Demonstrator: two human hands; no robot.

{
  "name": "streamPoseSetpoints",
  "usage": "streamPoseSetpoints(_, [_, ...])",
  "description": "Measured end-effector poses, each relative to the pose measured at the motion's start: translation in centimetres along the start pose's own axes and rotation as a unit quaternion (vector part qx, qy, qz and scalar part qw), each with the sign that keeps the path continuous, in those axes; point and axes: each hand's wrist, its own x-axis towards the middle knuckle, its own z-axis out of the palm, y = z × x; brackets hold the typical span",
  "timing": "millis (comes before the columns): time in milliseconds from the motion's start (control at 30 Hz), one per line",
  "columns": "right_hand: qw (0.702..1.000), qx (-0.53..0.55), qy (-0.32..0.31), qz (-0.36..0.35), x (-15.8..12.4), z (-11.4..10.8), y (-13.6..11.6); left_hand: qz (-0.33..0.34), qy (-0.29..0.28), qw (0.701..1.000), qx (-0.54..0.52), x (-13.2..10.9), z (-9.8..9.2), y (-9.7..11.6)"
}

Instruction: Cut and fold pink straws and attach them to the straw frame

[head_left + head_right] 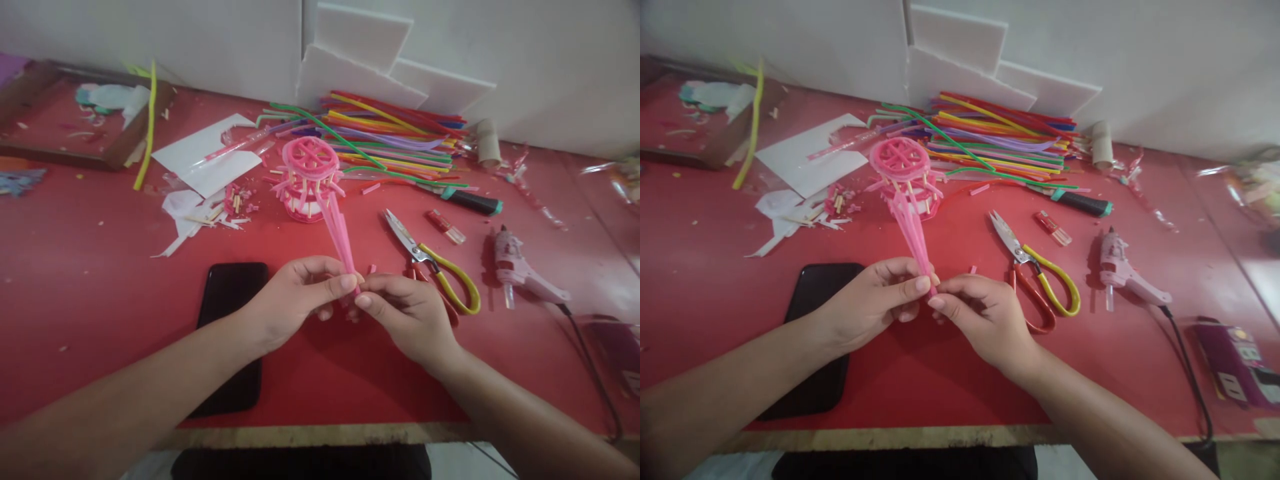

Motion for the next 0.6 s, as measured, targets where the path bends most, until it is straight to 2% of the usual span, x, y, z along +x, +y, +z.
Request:
streamPoseSetpoints(133, [0.992,0.104,-0.020,0.062,-0.02,0.19,0.19,0.002,-0.015,1.000,0.012,0.12,-0.05,0.00])
streamPoseSetpoints(267, [0.989,0.131,-0.012,0.074,0.04,0.32,0.28,-0.019,-0.015,1.000,0.002,0.17,0.06,0.07])
streamPoseSetpoints(467, [0.998,-0.029,0.059,0.011,0.09,0.61,0.15,-0.046,0.061,0.997,-0.026,0.16,0.38,-0.02])
streamPoseSetpoints(600, [0.974,-0.190,0.073,-0.098,0.11,0.68,0.16,-0.050,0.077,0.996,-0.009,0.03,0.54,-0.05])
